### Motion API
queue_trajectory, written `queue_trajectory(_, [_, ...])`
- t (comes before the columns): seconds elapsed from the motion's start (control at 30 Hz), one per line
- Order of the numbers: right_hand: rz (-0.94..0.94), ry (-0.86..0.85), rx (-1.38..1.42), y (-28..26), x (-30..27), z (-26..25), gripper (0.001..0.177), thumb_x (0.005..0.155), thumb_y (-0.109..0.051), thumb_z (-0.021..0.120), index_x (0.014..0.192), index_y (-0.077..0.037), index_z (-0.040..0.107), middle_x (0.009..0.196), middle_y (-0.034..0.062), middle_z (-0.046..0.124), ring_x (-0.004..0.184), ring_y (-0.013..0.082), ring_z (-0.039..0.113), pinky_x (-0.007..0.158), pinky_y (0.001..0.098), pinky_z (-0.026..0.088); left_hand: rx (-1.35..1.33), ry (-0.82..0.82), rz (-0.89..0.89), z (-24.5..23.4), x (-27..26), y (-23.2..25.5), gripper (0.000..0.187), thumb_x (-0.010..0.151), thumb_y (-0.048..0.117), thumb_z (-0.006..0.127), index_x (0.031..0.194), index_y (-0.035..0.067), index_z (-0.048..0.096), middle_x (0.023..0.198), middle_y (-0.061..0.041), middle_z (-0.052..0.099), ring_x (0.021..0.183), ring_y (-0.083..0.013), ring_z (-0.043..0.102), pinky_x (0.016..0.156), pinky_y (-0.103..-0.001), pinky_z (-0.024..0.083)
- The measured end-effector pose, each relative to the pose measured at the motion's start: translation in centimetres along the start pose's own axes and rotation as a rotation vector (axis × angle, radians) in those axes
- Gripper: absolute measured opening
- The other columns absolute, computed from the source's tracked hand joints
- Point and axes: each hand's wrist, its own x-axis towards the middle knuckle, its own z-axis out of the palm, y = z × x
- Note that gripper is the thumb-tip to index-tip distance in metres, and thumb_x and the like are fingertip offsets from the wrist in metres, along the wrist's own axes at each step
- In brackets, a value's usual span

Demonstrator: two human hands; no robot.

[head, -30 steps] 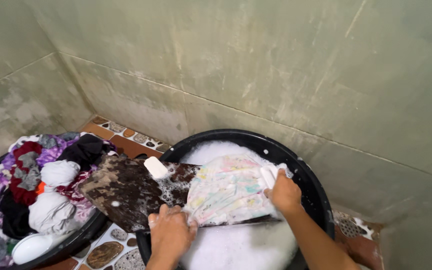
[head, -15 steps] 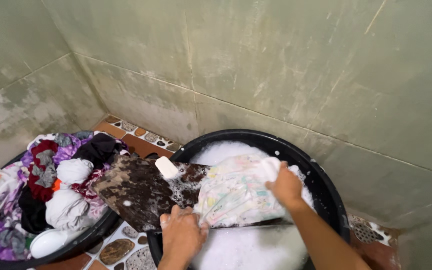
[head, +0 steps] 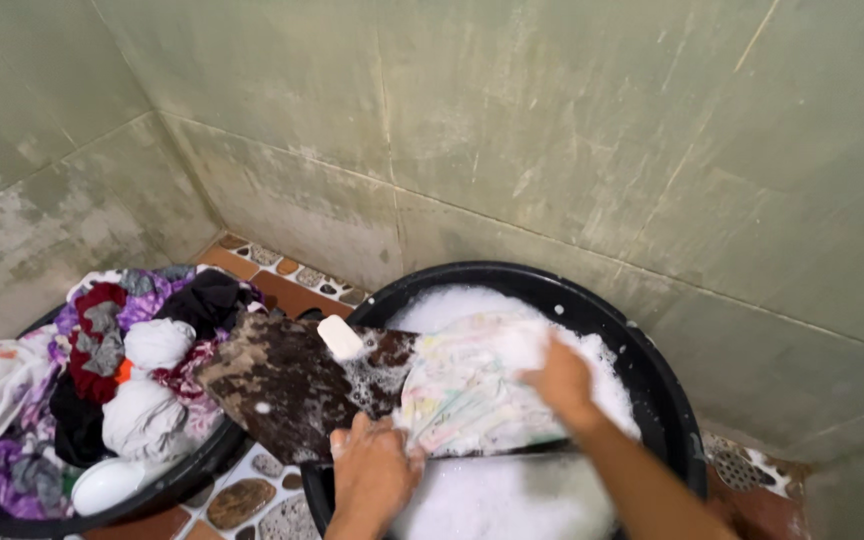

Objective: The person washes clothes by hand in a black basin filled with soapy water. They scrub various garments, including a striped shirt, using a bar of soap and a wooden washboard, then wring them out and place them in a second basin.

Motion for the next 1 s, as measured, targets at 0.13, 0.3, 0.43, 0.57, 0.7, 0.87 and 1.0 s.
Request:
queue_trajectory(0.13, [0.083,0.073,-0.073,0.9,2.8,-1.1,0.097,0.073,-0.025,0.084,0.152,0.005,0.037,0.105,0.0159,0.074,0.097,0.0320,0.073,0.082,0.0426,0.059,0.017,0.082,0.045,-0.3,0.6,0.2,0.028,0.082,0.033,0.070,0.096,0.011,0.078,0.120,-0.008,0.066,0.113,-0.0250,0.050,0.094,-0.048,0.033])
queue_trajectory(0.3, [-0.372,0.089,0.145,-7.5,-3.0,4.9,0.083,0.069,-0.031,0.087,0.136,0.002,0.053,0.105,0.0219,0.072,0.098,0.0389,0.070,0.085,0.0468,0.055,0.063,0.009,0.001,0.5,0.6,0.1,0.030,0.084,0.039,0.068,0.100,0.015,0.077,0.112,0.000,0.069,0.116,-0.0237,0.051,0.096,-0.047,0.034])
queue_trajectory(0.43, [-0.371,-0.149,0.208,-7.3,-6.2,4.0,0.094,0.070,-0.030,0.086,0.148,0.001,0.042,0.105,0.0243,0.071,0.102,0.0378,0.069,0.092,0.0428,0.055,0.076,0.070,0.032,-0.2,0.7,0.3,0.030,0.083,0.039,0.069,0.099,0.015,0.078,0.118,-0.002,0.068,0.114,-0.0240,0.051,0.094,-0.049,0.034])
queue_trajectory(0.57, [-0.095,0.060,0.066,1.3,-4.1,-1.1,0.095,0.075,-0.033,0.085,0.147,0.005,0.035,0.110,0.0237,0.070,0.098,0.0373,0.071,0.087,0.0452,0.057,0.115,-0.025,-0.008,-0.1,0.6,0.4,0.032,0.086,0.042,0.068,0.102,0.015,0.077,0.115,0.001,0.068,0.117,-0.0221,0.051,0.098,-0.047,0.034])
queue_trajectory(0.7, [0.080,0.058,-0.106,6.0,-2.8,-3.4,0.092,0.080,-0.027,0.081,0.151,-0.002,0.028,0.124,0.0279,0.059,0.099,0.0426,0.070,0.086,0.0474,0.059,0.124,-0.023,-0.020,-0.2,0.8,0.5,0.034,0.087,0.044,0.067,0.102,0.016,0.077,0.118,0.002,0.066,0.118,-0.0210,0.050,0.098,-0.047,0.034])
queue_trajectory(0.87, [0.066,0.071,-0.154,6.3,-3.8,-4.9,0.093,0.082,-0.023,0.079,0.156,-0.011,0.024,0.136,0.0255,0.047,0.104,0.0441,0.067,0.088,0.0489,0.058,0.165,-0.008,-0.011,0.1,0.2,0.6,0.033,0.090,0.045,0.063,0.103,0.017,0.075,0.116,0.003,0.066,0.119,-0.0202,0.050,0.100,-0.046,0.035])
queue_trajectory(1.0, [-0.208,0.089,-0.334,4.4,-5.5,-7.5,0.091,0.075,-0.025,0.084,0.147,-0.014,0.030,0.139,0.0186,0.045,0.122,0.0392,0.057,0.095,0.0498,0.052,0.176,-0.025,-0.030,-0.6,-0.8,1.3,0.028,0.095,0.038,0.059,0.108,0.017,0.073,0.121,-0.004,0.061,0.119,-0.0215,0.048,0.103,-0.048,0.035])
